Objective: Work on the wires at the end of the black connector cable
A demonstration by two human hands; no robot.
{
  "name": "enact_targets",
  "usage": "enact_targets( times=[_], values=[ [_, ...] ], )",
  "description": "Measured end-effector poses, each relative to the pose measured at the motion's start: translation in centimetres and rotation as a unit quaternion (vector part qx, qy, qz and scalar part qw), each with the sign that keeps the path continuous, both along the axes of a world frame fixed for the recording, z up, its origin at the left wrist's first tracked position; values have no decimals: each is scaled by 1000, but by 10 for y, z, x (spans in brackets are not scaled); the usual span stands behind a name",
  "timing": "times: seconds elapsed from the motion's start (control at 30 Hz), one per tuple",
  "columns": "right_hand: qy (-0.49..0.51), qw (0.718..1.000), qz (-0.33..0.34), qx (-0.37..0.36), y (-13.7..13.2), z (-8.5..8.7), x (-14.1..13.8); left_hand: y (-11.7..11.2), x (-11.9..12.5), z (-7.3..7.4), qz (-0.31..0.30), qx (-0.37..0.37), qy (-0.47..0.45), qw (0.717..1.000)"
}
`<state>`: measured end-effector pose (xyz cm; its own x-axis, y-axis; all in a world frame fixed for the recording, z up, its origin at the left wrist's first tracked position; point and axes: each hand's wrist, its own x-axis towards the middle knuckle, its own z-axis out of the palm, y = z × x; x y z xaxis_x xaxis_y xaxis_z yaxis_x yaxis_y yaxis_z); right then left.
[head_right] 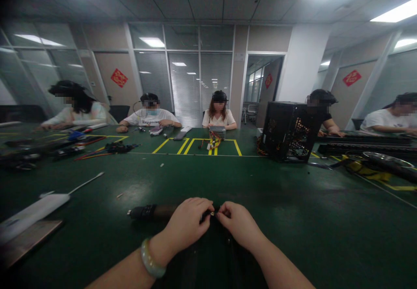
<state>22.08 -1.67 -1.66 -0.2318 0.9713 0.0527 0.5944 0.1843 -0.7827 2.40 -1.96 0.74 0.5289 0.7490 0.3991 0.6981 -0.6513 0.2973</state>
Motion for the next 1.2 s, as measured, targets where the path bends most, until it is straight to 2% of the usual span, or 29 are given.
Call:
enact_targets(
  times=[0.5, 0.7, 0.87, 1.0, 1.2],
  values=[
    [15, 1000, 3, -2, 0, 1, -1, 4, -2, -3, -25, -2, 1, 1000],
    [10, 1000, -5, -11, 1, -1, 0, 4, 0, -1, 3, -5, 15, 1000],
    [19, 1000, 0, -14, 2, -3, 1, 4, 0, -2, -11, 6, 15, 1000],
    [18, 1000, 5, -13, 1, 0, 1, 4, 0, -4, -10, 9, 15, 1000],
    [15, 1000, 5, -11, -1, 5, -1, 2, 1, 2, -3, 0, 30, 1000]
  ],
)
